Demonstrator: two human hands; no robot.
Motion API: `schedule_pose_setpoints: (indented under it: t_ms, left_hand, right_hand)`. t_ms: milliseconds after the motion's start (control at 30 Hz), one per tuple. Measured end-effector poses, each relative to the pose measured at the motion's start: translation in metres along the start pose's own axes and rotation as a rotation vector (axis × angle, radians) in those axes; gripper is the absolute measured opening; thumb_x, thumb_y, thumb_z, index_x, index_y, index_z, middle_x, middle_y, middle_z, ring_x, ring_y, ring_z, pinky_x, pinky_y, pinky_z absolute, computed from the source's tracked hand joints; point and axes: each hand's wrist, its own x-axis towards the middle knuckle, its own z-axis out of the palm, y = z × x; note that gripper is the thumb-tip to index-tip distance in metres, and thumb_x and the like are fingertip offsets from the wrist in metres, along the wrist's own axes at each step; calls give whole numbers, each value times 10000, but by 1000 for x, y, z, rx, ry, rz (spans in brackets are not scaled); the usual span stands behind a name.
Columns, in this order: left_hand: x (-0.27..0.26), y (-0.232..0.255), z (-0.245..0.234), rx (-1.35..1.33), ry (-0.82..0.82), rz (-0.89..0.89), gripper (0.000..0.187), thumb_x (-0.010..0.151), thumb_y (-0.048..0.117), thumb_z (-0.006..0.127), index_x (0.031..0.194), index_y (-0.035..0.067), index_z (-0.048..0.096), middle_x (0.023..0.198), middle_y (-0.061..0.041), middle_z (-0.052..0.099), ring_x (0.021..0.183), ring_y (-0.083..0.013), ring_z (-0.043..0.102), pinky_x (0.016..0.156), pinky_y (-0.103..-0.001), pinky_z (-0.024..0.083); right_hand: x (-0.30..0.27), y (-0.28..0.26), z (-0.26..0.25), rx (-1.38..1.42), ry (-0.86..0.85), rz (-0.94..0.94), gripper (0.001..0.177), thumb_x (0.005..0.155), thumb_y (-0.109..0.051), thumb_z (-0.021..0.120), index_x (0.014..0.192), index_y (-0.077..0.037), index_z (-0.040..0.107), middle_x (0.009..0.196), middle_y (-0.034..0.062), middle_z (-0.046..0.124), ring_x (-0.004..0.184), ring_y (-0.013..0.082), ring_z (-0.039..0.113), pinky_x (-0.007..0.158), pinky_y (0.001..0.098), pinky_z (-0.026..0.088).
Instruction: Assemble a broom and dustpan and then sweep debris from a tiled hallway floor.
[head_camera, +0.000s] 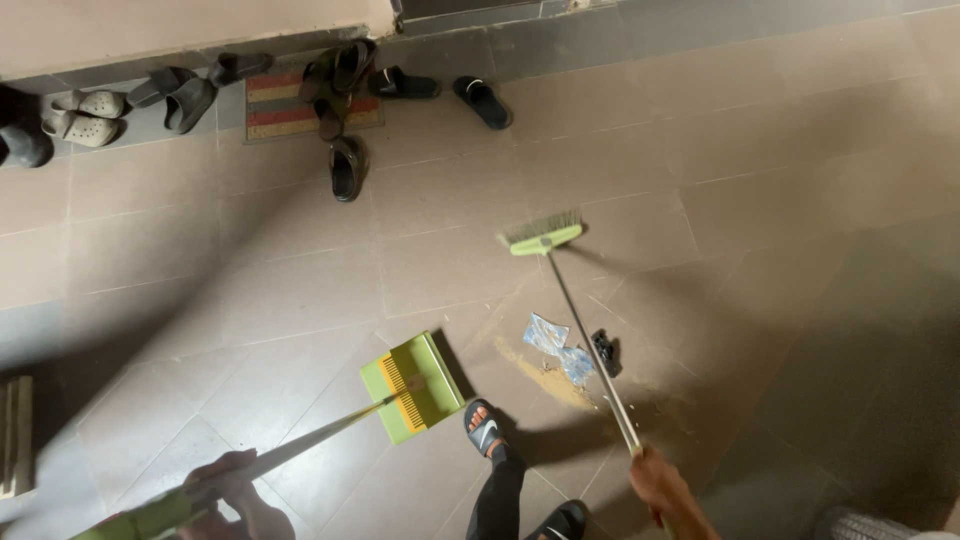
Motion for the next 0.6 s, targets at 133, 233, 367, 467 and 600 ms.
schedule_pose_setpoints:
  t_ms: [133, 233, 367, 467, 600]
  left_hand:
    - [0, 79, -11, -33, -48, 77, 144, 1206, 46, 539, 1084, 11, 472, 1031, -120, 683, 965, -178, 733, 929, -279, 628]
    - [-24, 84, -17, -283, 31, -32, 174, 1238, -26, 586, 1094, 10, 496, 1029, -163, 691, 965, -248, 711, 879, -319, 583]
    - [-44, 92, -37, -356, 38, 10, 121, 1159, -44, 555, 1222, 5, 464, 1055, -175, 684, 991, -248, 705, 818, -306, 552]
    - [-50, 108, -50, -148, 46, 96, 120, 1160, -4, 530, 1092, 35, 439, 1042, -176, 656, 983, -229, 747, 803, -296, 617]
    - [-55, 113, -63, -99, 40, -44, 65, 1164, 18, 518, 1163, 22, 453, 994, -138, 704, 952, -223, 740, 839, -326, 602]
  right_hand:
    - [-54, 125, 130, -25, 192, -52, 479, 1005, -447, 407, 1342, -133, 539, 1029, 182, 684, 854, 401, 716, 772, 515, 563]
    - [-20, 205, 183, 1, 466, -183, 563, 910, -413, 461, 1392, -134, 541, 1059, 146, 741, 838, 320, 782, 765, 473, 634]
    - [-87, 206, 123, 13, 150, 75, 366, 1036, -424, 474, 1239, -174, 649, 976, 134, 774, 930, 309, 791, 865, 457, 626]
    - [-114, 191, 86, 72, 190, -100, 392, 1021, -470, 460, 1173, -158, 643, 929, 144, 757, 887, 296, 793, 817, 462, 624]
    - [-200, 61, -6, 222, -20, -208, 392, 1082, -446, 383, 1150, -118, 586, 820, 164, 697, 687, 310, 687, 665, 483, 585]
